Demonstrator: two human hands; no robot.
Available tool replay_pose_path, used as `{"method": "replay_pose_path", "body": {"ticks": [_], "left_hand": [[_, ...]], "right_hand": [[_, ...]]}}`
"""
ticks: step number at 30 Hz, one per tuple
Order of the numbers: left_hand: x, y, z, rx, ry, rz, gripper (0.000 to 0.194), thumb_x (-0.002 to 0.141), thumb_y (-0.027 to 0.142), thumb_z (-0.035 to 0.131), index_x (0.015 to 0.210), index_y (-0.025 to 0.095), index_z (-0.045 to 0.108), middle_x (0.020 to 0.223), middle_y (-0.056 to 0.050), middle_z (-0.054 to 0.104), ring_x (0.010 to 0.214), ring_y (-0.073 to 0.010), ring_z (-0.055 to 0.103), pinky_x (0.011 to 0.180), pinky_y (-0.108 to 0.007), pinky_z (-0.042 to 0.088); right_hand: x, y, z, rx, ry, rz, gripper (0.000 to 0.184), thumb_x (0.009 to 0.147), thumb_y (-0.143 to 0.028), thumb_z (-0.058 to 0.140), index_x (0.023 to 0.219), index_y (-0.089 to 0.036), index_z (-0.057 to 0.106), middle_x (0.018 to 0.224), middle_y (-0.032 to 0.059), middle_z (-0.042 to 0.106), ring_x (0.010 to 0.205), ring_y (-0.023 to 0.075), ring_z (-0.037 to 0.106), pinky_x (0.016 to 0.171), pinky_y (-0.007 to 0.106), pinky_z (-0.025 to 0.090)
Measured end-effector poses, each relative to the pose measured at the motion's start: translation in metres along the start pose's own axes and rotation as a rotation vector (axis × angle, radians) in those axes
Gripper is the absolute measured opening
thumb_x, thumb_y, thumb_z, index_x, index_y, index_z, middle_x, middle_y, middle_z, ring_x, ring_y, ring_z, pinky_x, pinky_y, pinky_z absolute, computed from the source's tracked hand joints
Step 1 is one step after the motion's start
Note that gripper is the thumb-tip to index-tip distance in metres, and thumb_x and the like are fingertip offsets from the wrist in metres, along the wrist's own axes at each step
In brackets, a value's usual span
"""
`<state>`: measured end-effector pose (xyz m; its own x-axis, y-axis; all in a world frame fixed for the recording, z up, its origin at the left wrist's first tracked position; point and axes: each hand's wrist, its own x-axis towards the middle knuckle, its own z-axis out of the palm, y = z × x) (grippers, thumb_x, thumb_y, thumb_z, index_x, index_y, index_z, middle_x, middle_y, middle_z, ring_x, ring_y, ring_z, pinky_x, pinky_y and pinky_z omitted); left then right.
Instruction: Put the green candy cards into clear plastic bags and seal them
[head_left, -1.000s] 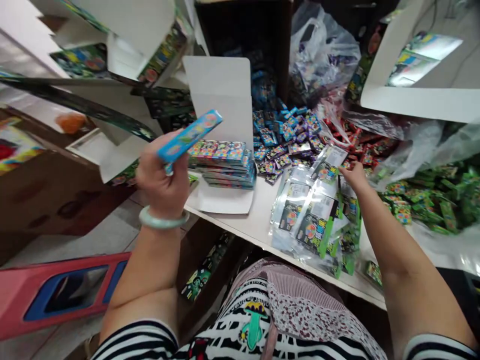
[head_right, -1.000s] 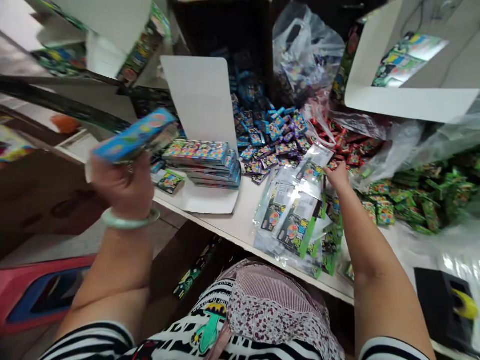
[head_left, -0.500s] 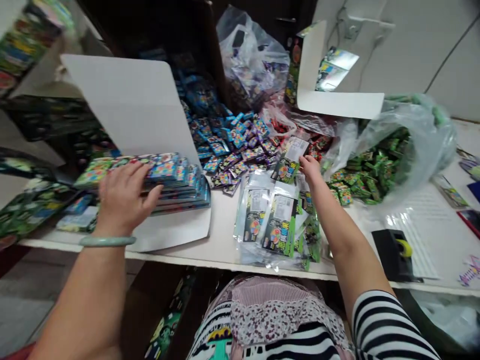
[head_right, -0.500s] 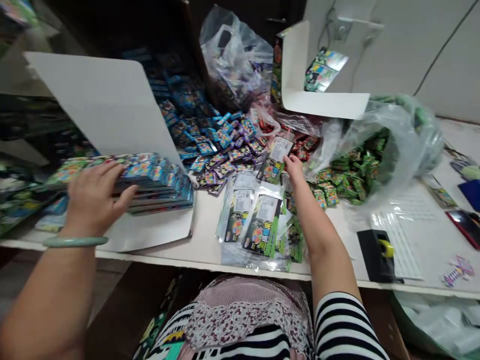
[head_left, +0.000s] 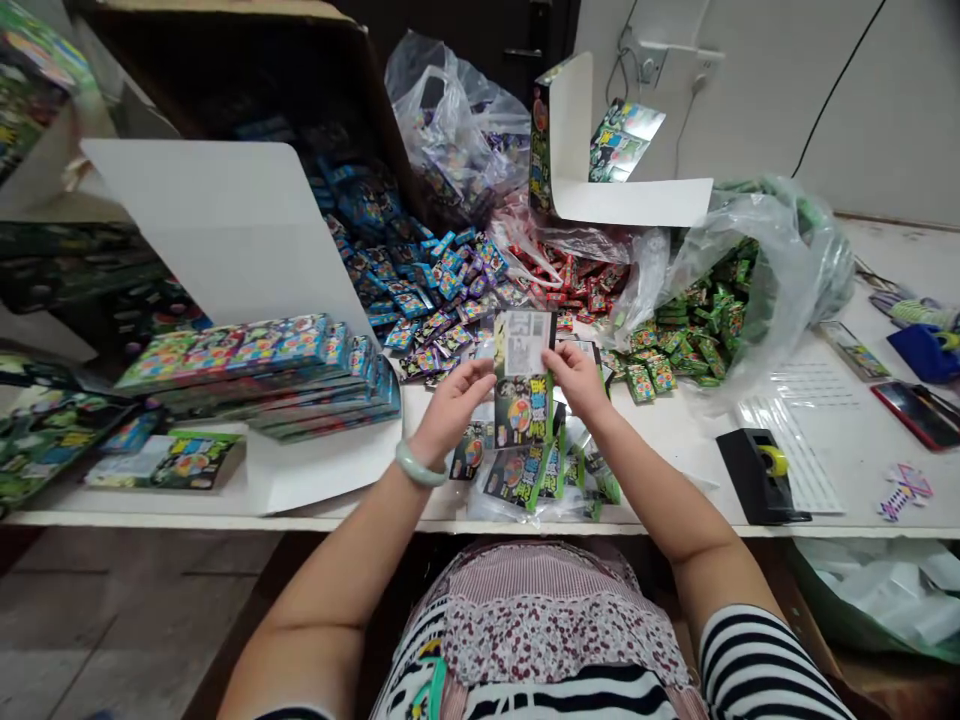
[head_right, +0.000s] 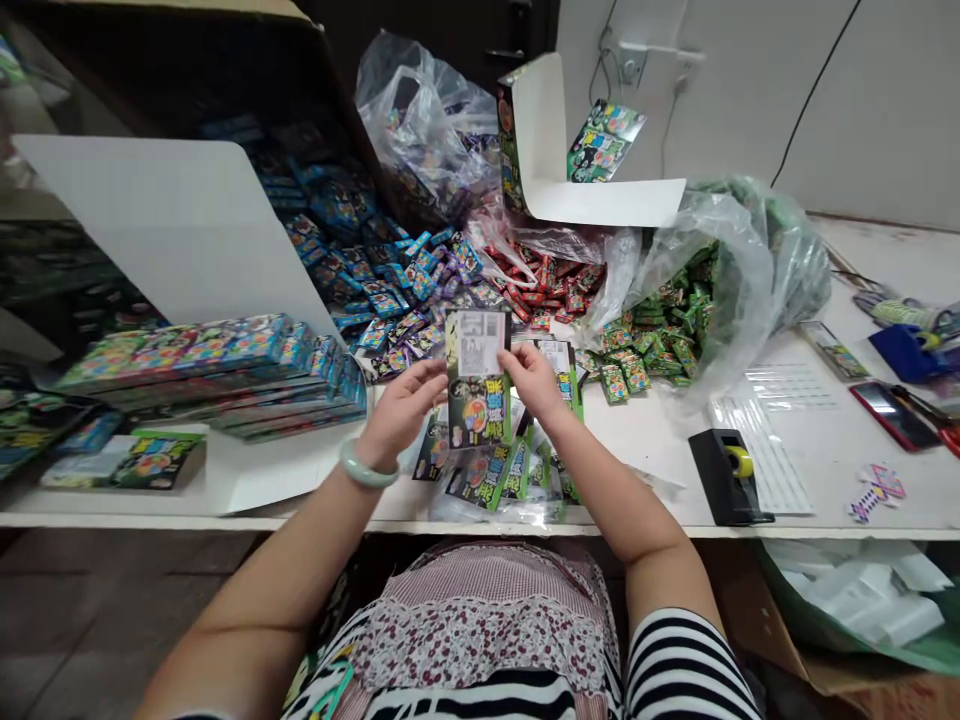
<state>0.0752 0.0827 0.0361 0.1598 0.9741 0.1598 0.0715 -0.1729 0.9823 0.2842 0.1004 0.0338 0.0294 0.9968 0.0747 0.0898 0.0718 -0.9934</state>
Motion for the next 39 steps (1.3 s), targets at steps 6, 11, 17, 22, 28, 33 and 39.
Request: {"method": "replay_pose_path", "body": {"ticks": [6,11,17,22,28,33,39], "left_hand": [[-0.022,-0.002,0.014,0.145,-0.013,0.024,0.022,0.082,0.041,0.064,0.081,0.020,0.063,0.077,-0.001,0.065,0.075,-0.0163,0.061,0.071,-0.029,0.051],[-0.035,0.021,0.001,0.573,-0.187,0.227,0.017,0.092,0.029,0.050,0.092,0.021,0.064,0.087,-0.004,0.070,0.080,-0.0197,0.064,0.074,-0.032,0.050],[-0.039,0.025,-0.013,0.787,-0.213,0.406,0.021,0.096,0.024,0.045,0.103,0.020,0.064,0.092,-0.007,0.072,0.085,-0.0206,0.068,0.077,-0.032,0.053],[-0.041,0.018,-0.009,0.910,-0.122,0.542,0.038,0.093,0.028,0.056,0.130,0.017,0.056,0.123,-0.017,0.068,0.116,-0.0311,0.063,0.100,-0.049,0.051],[-0.035,0.012,-0.015,0.875,-0.117,0.453,0.028,0.095,0.023,0.047,0.116,0.018,0.066,0.108,-0.013,0.074,0.095,-0.0255,0.071,0.084,-0.040,0.057],[-0.036,0.014,-0.018,0.411,0.129,0.171,0.026,0.089,0.034,0.064,0.110,0.020,0.068,0.099,-0.005,0.075,0.085,-0.0174,0.069,0.078,-0.031,0.057],[-0.045,0.005,0.012,-0.154,0.001,-0.130,0.033,0.078,0.042,0.076,0.098,0.017,0.070,0.093,-0.006,0.076,0.084,-0.0191,0.071,0.075,-0.031,0.059]], "right_hand": [[-0.039,-0.010,-0.016,-0.496,0.138,-0.470,0.034,0.089,-0.043,0.057,0.115,-0.022,0.060,0.115,0.0139,0.063,0.110,0.0274,0.057,0.103,0.046,0.044],[-0.031,-0.020,-0.015,-0.472,-0.121,-0.337,0.023,0.083,-0.035,0.068,0.100,-0.020,0.066,0.103,0.0102,0.068,0.100,0.0246,0.061,0.093,0.042,0.049],[-0.029,-0.026,-0.014,-0.069,-0.610,0.077,0.026,0.070,-0.040,0.078,0.077,-0.017,0.069,0.069,-0.0029,0.065,0.067,0.0126,0.057,0.065,0.026,0.047],[-0.029,-0.031,-0.012,0.035,-0.484,0.126,0.021,0.074,-0.037,0.076,0.085,-0.019,0.075,0.089,0.0010,0.076,0.085,0.0151,0.066,0.086,0.032,0.052],[-0.030,-0.040,-0.004,-0.046,-0.429,-0.002,0.022,0.081,-0.041,0.069,0.087,-0.020,0.073,0.095,0.0031,0.073,0.097,0.0188,0.066,0.094,0.037,0.051],[-0.054,-0.039,-0.004,-0.193,0.000,-0.175,0.047,0.082,-0.045,0.069,0.124,-0.026,0.060,0.135,0.0095,0.059,0.134,0.0268,0.048,0.102,0.043,0.048],[-0.076,-0.008,0.008,0.128,-0.275,0.085,0.041,0.071,-0.055,0.075,0.090,-0.023,0.059,0.086,0.0021,0.067,0.087,0.0183,0.065,0.081,0.034,0.055]]}}
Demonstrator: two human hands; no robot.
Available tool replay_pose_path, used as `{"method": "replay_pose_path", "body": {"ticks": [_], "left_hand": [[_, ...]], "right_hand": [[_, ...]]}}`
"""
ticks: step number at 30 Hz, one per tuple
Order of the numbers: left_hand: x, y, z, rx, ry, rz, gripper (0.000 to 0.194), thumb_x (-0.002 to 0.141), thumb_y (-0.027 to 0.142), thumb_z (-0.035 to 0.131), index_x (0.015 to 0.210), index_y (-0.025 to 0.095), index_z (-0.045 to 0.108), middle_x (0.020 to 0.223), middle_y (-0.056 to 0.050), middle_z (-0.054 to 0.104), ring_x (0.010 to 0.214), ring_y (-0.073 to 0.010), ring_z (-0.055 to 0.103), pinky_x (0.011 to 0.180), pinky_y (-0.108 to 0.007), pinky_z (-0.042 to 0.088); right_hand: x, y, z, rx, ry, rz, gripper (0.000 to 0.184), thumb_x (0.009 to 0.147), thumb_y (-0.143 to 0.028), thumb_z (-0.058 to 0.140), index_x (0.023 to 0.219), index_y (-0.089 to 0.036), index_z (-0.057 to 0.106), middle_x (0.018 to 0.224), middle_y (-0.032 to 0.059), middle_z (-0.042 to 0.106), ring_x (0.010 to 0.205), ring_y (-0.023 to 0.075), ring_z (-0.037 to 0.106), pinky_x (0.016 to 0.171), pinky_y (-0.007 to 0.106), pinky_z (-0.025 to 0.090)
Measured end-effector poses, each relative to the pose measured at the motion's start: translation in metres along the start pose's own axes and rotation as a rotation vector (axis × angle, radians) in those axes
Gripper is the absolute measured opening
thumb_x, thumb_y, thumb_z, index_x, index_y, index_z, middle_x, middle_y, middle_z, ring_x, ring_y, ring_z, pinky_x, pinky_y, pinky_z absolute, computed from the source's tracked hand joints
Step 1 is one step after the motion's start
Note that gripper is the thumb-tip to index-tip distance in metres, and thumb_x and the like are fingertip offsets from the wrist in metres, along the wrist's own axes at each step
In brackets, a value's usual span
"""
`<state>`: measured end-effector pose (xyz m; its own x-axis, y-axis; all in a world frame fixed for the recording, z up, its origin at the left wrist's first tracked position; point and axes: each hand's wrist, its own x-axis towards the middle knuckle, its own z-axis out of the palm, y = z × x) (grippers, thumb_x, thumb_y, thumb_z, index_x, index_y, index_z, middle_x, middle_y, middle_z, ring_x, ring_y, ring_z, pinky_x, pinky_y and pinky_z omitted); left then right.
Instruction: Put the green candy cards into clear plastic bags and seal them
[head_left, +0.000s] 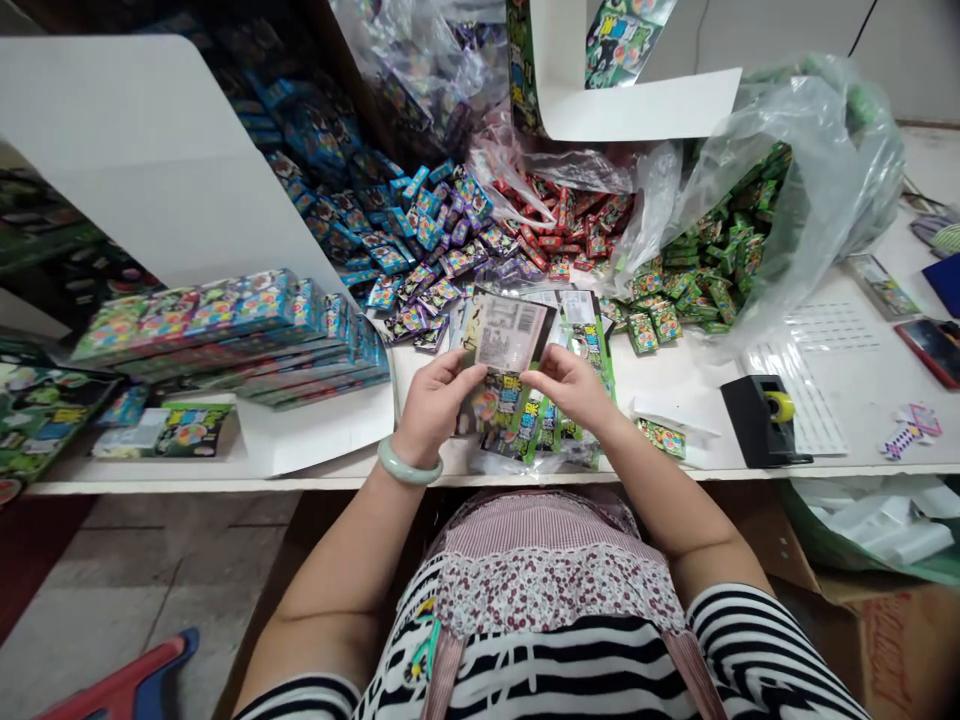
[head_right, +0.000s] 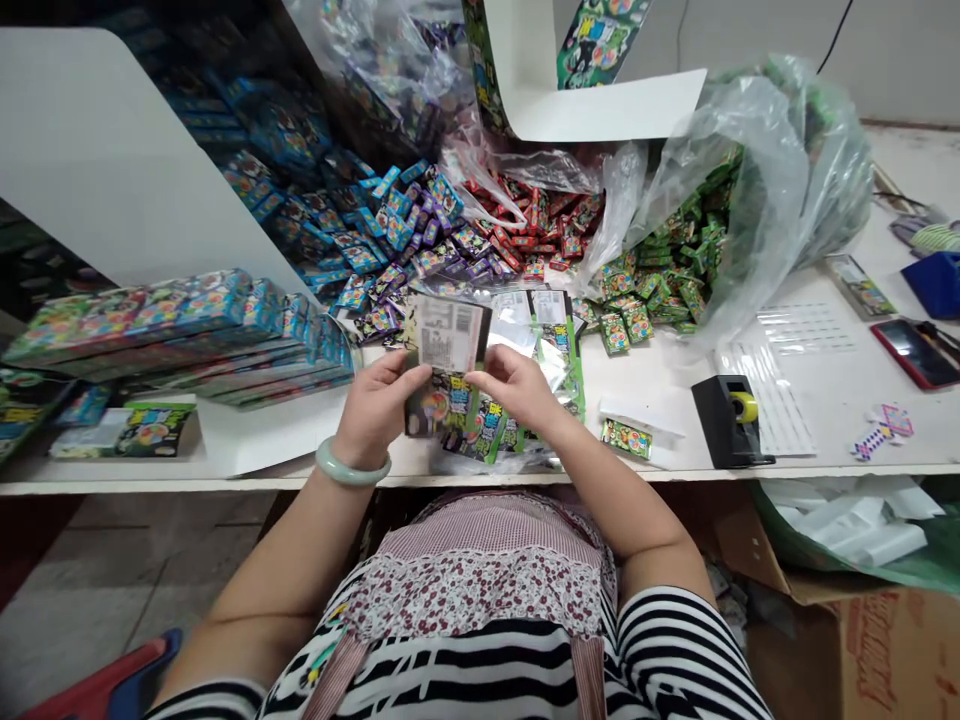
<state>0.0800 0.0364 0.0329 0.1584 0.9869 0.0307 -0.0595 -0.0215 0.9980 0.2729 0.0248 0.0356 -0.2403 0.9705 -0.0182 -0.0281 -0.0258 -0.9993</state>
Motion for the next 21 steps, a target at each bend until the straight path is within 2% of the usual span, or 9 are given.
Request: {"method": "replay_pose_path", "body": {"ticks": [2,4,8,12,15,18,21], "left_hand": [[-0.006,-0.009,0.011,-0.219,-0.050,-0.151,0.039,0.074,0.046,0.079,0.099,0.017,0.070,0.093,-0.007,0.076,0.085,-0.0209,0.072,0.076,-0.033,0.060],[-0.013,-0.019,0.019,-0.377,-0.059,-0.257,0.044,0.071,0.048,0.082,0.102,0.018,0.070,0.094,-0.007,0.076,0.086,-0.0220,0.073,0.078,-0.034,0.060],[-0.030,-0.033,0.025,-0.405,-0.114,-0.353,0.050,0.068,0.036,0.086,0.111,0.019,0.069,0.099,-0.005,0.076,0.087,-0.0188,0.072,0.080,-0.030,0.060],[-0.043,-0.039,0.025,-0.378,-0.047,-0.332,0.046,0.068,0.034,0.087,0.107,0.020,0.068,0.100,-0.003,0.075,0.086,-0.0158,0.071,0.078,-0.026,0.059],[-0.047,-0.041,0.026,-0.393,-0.093,-0.333,0.049,0.071,0.033,0.085,0.113,0.020,0.065,0.100,-0.005,0.074,0.082,-0.0143,0.070,0.072,-0.024,0.058],[-0.042,-0.041,0.025,-0.402,-0.062,-0.215,0.049,0.078,0.032,0.081,0.122,0.027,0.061,0.098,-0.001,0.072,0.077,-0.0105,0.067,0.064,-0.019,0.055],[-0.035,-0.041,0.026,-0.375,-0.005,-0.064,0.053,0.082,0.029,0.077,0.131,0.036,0.055,0.091,0.003,0.069,0.077,-0.0088,0.066,0.069,-0.019,0.056]], "right_hand": [[-0.002,0.008,-0.004,0.061,0.042,0.069,0.043,0.067,-0.057,0.077,0.075,-0.022,0.053,0.067,-0.0036,0.059,0.067,0.0132,0.058,0.066,0.029,0.052],[-0.008,0.015,-0.011,0.127,0.061,0.131,0.047,0.063,-0.059,0.079,0.071,-0.022,0.050,0.061,-0.0063,0.053,0.056,0.0100,0.052,0.054,0.025,0.047],[-0.030,0.030,-0.020,0.152,0.124,0.223,0.050,0.064,-0.061,0.077,0.074,-0.023,0.047,0.056,-0.0090,0.050,0.047,0.0086,0.049,0.046,0.023,0.044],[-0.051,0.043,-0.019,0.096,0.061,0.274,0.045,0.073,-0.058,0.073,0.092,-0.024,0.051,0.060,-0.0086,0.052,0.052,0.0120,0.054,0.049,0.026,0.047],[-0.061,0.048,-0.021,0.008,0.051,0.225,0.038,0.076,-0.051,0.073,0.091,-0.023,0.053,0.062,-0.0094,0.044,0.054,0.0084,0.046,0.051,0.022,0.041],[-0.069,0.052,-0.027,-0.052,-0.107,0.234,0.033,0.078,-0.047,0.074,0.086,-0.023,0.053,0.061,-0.0098,0.038,0.053,0.0072,0.039,0.050,0.021,0.038],[-0.078,0.054,-0.031,-0.039,-0.237,0.257,0.031,0.082,-0.046,0.071,0.097,-0.024,0.055,0.067,-0.0072,0.050,0.059,0.0099,0.049,0.054,0.024,0.045]]}}
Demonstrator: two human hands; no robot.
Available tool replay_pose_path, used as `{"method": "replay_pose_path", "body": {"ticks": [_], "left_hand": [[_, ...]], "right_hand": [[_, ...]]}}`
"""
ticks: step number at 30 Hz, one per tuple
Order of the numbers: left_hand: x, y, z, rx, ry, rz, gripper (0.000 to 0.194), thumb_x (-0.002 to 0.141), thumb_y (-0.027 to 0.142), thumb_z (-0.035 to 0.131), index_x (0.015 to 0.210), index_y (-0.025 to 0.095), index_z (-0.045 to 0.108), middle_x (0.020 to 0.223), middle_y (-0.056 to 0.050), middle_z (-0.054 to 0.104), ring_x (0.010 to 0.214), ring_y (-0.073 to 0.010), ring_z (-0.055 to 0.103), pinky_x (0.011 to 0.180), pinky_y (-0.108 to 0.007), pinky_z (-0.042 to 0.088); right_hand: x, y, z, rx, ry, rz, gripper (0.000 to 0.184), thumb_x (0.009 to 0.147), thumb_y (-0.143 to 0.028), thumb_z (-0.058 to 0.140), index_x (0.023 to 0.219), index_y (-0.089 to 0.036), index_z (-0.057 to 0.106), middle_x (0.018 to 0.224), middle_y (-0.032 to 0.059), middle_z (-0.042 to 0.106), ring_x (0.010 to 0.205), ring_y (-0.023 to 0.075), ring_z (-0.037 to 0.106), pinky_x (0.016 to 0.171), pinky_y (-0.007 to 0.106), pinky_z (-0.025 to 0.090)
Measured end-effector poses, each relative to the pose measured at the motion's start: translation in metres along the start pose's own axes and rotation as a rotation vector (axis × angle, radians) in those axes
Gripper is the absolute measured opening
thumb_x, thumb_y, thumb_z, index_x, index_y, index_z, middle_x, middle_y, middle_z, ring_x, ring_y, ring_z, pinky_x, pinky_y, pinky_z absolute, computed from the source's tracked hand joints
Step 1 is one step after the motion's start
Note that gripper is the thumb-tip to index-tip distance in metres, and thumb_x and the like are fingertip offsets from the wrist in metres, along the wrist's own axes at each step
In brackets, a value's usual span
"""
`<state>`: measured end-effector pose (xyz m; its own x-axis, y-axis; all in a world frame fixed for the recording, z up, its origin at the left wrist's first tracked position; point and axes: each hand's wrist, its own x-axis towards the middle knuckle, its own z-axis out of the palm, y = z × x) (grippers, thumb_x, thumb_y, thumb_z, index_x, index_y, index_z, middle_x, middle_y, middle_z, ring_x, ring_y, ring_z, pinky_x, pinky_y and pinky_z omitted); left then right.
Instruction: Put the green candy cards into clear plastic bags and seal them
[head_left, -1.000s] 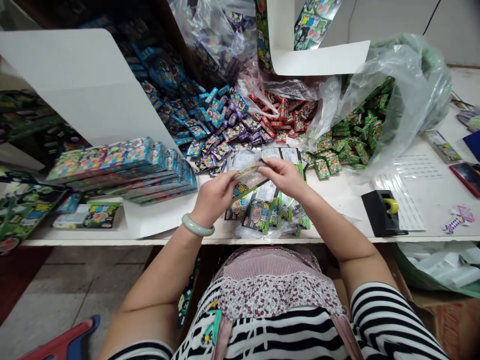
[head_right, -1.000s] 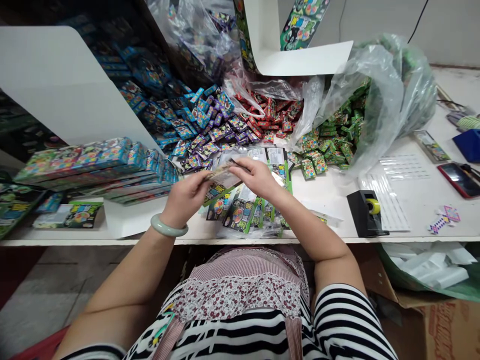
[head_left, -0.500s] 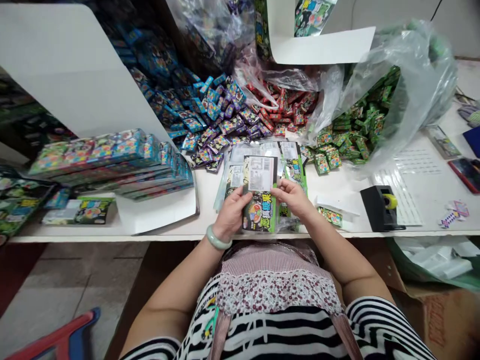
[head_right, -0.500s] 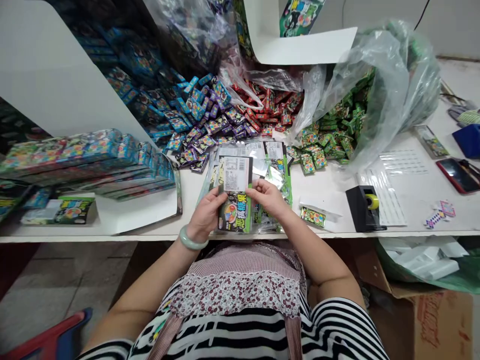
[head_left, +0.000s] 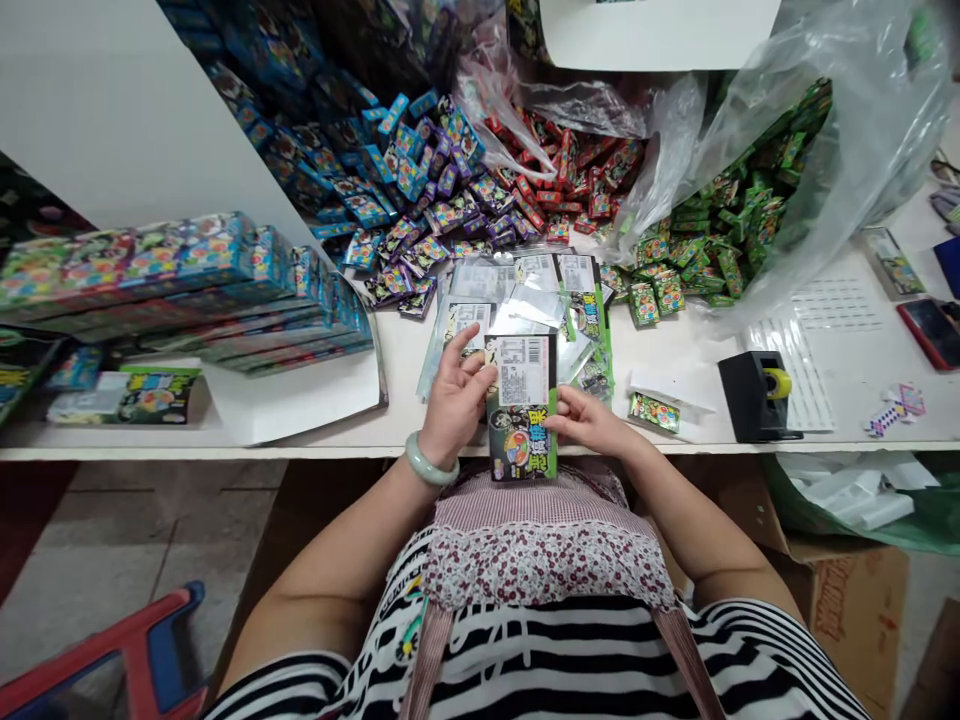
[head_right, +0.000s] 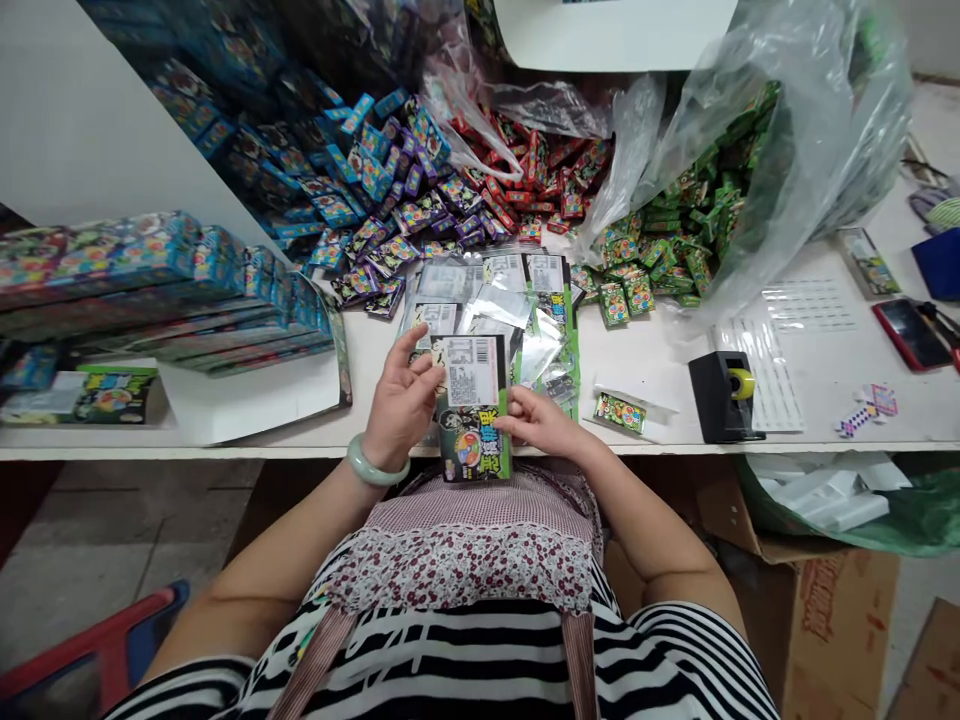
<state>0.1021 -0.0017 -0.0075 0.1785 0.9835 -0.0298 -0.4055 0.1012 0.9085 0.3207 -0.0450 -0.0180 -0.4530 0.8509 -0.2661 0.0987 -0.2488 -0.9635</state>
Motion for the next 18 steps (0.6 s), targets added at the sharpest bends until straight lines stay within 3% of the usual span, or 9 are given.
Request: {"method": "replay_pose_path", "body": {"ticks": [2,5,8,10,13,16,18], "left_hand": [[0.001,0.000,0.000,0.050,-0.025,0.039,0.054,0.082,0.028,0.077,0.131,0.036,0.056,0.093,0.002,0.069,0.083,-0.0096,0.067,0.075,-0.020,0.057],[-0.002,0.000,0.000,0.125,-0.096,0.032,0.053,0.081,0.029,0.078,0.131,0.033,0.058,0.102,-0.002,0.069,0.090,-0.0122,0.068,0.080,-0.024,0.058],[-0.006,0.005,-0.002,0.178,-0.149,0.019,0.052,0.080,0.028,0.079,0.128,0.031,0.061,0.101,-0.002,0.068,0.086,-0.0122,0.068,0.075,-0.023,0.058],[-0.009,0.011,-0.003,0.205,-0.172,0.008,0.050,0.078,0.028,0.081,0.125,0.030,0.063,0.099,-0.002,0.068,0.082,-0.0118,0.067,0.072,-0.022,0.058],[-0.012,0.021,-0.002,0.251,-0.182,-0.002,0.044,0.078,0.031,0.081,0.119,0.027,0.065,0.100,-0.003,0.069,0.080,-0.0131,0.067,0.071,-0.024,0.058],[-0.012,0.028,0.003,0.304,-0.109,0.038,0.024,0.085,0.038,0.074,0.102,0.023,0.068,0.093,-0.003,0.070,0.076,-0.0125,0.066,0.066,-0.023,0.056],[-0.009,0.031,0.007,0.326,-0.063,0.083,0.018,0.088,0.038,0.070,0.087,0.020,0.067,0.091,-0.004,0.072,0.081,-0.0134,0.067,0.072,-0.025,0.057]], "right_hand": [[-0.005,-0.001,0.000,-0.020,0.049,-0.022,0.038,0.082,-0.044,0.071,0.110,-0.024,0.053,0.075,-0.0044,0.058,0.066,0.0126,0.057,0.060,0.028,0.051],[-0.009,-0.009,0.000,-0.057,0.298,-0.140,0.062,0.078,-0.039,0.076,0.128,-0.026,0.043,0.096,0.0017,0.066,0.088,0.0176,0.066,0.076,0.035,0.056],[-0.007,-0.022,0.002,-0.069,0.477,-0.258,0.057,0.079,-0.037,0.075,0.126,-0.029,0.043,0.104,0.0024,0.066,0.096,0.0183,0.067,0.084,0.037,0.056],[-0.004,-0.029,0.006,-0.049,0.501,-0.283,0.045,0.082,-0.038,0.071,0.119,-0.030,0.048,0.095,-0.0003,0.065,0.086,0.0159,0.067,0.079,0.035,0.056],[-0.002,-0.038,0.010,0.013,0.494,-0.265,0.041,0.083,-0.038,0.070,0.117,-0.029,0.050,0.092,-0.0011,0.064,0.080,0.0137,0.065,0.074,0.032,0.056],[-0.004,-0.048,0.008,0.021,0.375,-0.219,0.033,0.082,-0.038,0.069,0.109,-0.027,0.054,0.089,-0.0014,0.064,0.077,0.0123,0.062,0.069,0.030,0.054],[-0.005,-0.057,0.004,-0.032,0.309,-0.210,0.021,0.084,-0.038,0.067,0.097,-0.025,0.057,0.083,-0.0020,0.062,0.073,0.0111,0.059,0.064,0.029,0.051]]}}
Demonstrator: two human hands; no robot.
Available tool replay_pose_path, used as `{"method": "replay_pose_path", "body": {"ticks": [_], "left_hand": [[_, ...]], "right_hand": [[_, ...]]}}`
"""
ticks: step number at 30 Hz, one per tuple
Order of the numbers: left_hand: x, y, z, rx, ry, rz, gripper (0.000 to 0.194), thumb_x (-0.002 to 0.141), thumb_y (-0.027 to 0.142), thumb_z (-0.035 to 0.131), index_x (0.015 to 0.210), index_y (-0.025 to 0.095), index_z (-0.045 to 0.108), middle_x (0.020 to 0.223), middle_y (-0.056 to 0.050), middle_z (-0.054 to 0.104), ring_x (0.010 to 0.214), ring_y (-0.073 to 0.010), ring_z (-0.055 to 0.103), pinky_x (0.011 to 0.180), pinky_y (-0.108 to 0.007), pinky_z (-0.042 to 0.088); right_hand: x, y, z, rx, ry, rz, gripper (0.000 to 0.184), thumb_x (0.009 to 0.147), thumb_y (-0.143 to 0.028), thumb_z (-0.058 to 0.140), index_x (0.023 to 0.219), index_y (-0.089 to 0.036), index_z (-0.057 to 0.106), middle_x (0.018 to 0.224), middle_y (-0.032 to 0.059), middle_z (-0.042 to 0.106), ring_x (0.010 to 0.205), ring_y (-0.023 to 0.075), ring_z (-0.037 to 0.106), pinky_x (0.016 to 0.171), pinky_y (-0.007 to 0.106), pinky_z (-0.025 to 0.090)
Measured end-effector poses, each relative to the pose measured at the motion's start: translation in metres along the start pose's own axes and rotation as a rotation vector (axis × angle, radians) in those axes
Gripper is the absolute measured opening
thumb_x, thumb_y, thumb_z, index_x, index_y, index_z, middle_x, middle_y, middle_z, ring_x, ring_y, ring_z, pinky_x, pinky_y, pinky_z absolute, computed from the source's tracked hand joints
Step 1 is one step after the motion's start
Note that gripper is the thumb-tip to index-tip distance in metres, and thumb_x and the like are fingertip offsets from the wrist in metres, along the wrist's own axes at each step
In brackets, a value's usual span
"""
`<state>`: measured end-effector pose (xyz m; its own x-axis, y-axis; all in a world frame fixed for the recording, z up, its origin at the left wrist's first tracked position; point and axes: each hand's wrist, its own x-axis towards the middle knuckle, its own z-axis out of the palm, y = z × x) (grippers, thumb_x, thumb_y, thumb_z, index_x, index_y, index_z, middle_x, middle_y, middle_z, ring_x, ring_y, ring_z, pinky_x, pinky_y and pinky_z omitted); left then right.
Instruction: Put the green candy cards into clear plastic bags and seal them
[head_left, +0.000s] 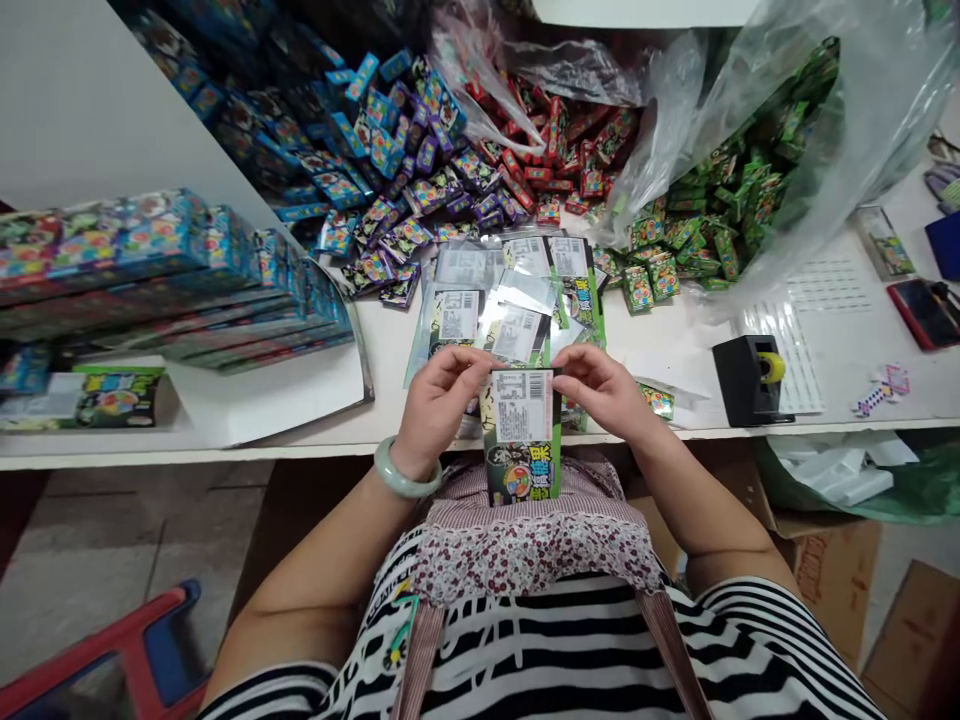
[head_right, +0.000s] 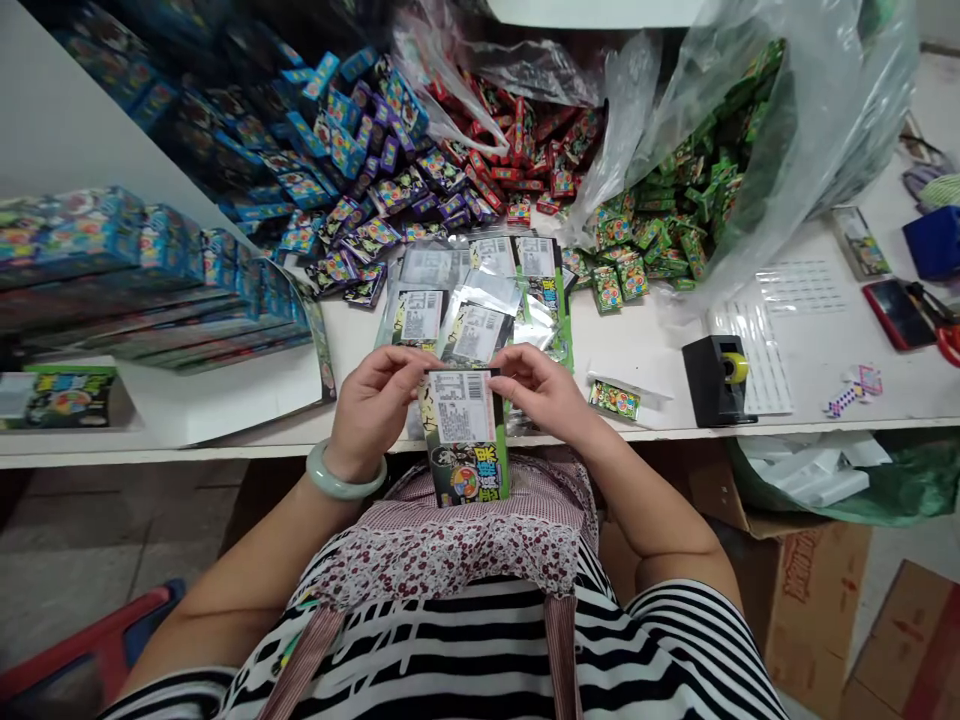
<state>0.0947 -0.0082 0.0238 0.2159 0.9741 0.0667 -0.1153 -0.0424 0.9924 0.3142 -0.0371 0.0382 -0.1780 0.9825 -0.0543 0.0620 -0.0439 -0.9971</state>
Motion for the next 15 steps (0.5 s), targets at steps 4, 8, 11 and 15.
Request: {"method": "replay_pose_path", "body": {"ticks": [4,8,11,15], "left_hand": [[0.009,0.010,0.006,-0.017,-0.007,0.014,0.016,0.083,0.031,0.075,0.092,0.020,0.067,0.089,-0.003,0.075,0.086,-0.0149,0.071,0.077,-0.028,0.058],[0.012,0.020,0.006,0.019,-0.035,-0.022,0.032,0.081,0.028,0.076,0.111,0.021,0.068,0.089,-0.004,0.076,0.086,-0.0162,0.073,0.076,-0.029,0.059],[0.011,0.024,0.003,0.063,-0.027,0.012,0.016,0.080,0.028,0.076,0.093,0.020,0.072,0.091,-0.004,0.077,0.088,-0.0169,0.073,0.083,-0.032,0.060],[0.013,0.025,0.003,0.045,-0.022,0.042,0.016,0.077,0.032,0.080,0.080,0.019,0.070,0.082,-0.003,0.074,0.080,-0.0159,0.070,0.075,-0.031,0.059]], "right_hand": [[0.008,-0.014,-0.008,-0.147,0.052,-0.054,0.016,0.085,-0.037,0.065,0.084,-0.022,0.058,0.084,-0.0001,0.060,0.076,0.0118,0.056,0.060,0.028,0.046],[0.014,-0.017,-0.009,-0.046,0.030,-0.022,0.029,0.079,-0.033,0.069,0.104,-0.026,0.056,0.084,-0.0016,0.059,0.075,0.0118,0.056,0.057,0.027,0.045],[0.013,-0.019,-0.007,-0.135,0.043,-0.064,0.017,0.081,-0.032,0.068,0.092,-0.025,0.058,0.089,0.0005,0.060,0.083,0.0138,0.058,0.060,0.027,0.047],[0.013,-0.027,-0.006,-0.240,0.004,-0.125,0.021,0.081,-0.036,0.070,0.076,-0.023,0.054,0.093,0.0022,0.062,0.088,0.0152,0.058,0.066,0.029,0.050]]}}
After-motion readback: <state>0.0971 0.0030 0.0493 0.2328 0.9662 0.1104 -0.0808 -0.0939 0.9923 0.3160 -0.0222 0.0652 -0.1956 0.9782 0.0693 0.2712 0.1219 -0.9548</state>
